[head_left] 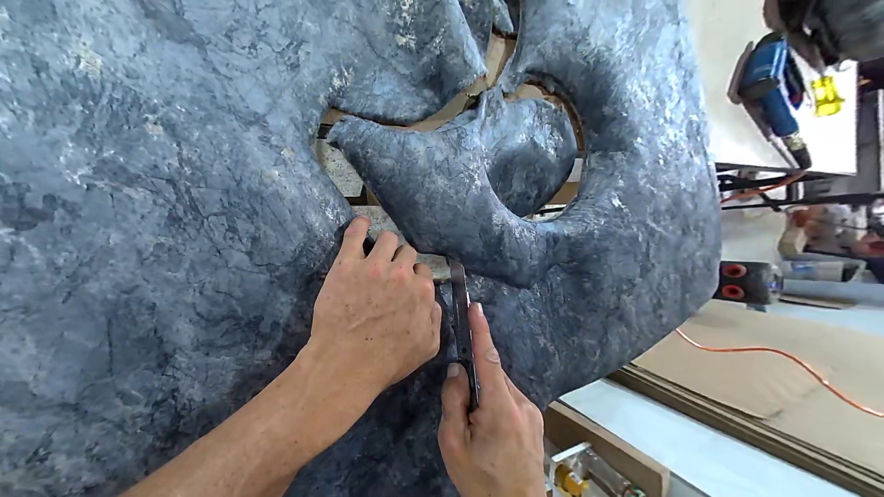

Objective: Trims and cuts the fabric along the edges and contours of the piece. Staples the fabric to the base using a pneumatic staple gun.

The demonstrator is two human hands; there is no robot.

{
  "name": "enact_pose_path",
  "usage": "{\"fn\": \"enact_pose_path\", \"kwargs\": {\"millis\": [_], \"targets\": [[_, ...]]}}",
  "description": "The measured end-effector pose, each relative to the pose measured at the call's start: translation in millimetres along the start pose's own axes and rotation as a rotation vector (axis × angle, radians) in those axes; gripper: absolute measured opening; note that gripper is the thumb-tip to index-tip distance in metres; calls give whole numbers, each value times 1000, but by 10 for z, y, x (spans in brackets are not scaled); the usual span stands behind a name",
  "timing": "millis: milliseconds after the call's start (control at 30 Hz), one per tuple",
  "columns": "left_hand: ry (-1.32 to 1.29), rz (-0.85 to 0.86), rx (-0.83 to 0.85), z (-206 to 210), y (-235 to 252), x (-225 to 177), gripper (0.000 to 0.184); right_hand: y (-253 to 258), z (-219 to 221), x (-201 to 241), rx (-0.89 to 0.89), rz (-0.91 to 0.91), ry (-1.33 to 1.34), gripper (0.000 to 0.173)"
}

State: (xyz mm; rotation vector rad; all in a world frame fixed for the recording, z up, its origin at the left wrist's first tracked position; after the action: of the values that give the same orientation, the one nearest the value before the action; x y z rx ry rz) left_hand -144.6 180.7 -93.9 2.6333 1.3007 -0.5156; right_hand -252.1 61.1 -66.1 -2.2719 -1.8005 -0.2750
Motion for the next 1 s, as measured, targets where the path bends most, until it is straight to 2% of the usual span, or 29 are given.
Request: {"fn": "enact_pose_path", "kwargs": {"millis": [367,767,1000], "targets": [[-26,-10,18,-9,4,5,37,12,34,33,-7,13,-34,53],[-41,-8,29,-2,6,10,35,69,17,117,24,-18,-191,56],[-26,52,-6,-6,-17,-21,31,143,-69,165,82,-8,-239,58]]}}
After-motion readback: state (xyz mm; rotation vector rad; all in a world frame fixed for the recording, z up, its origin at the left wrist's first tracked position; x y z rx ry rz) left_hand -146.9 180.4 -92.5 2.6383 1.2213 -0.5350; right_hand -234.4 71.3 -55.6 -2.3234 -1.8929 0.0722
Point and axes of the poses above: each hand's wrist, its own y-axis towards the middle knuckle, its own z-axis out of the palm, x = y × z, the point moved 5 cm from there along y, towards the middle knuckle, and after that the axes turned 8 degrees about z, right-handed, at the moved point
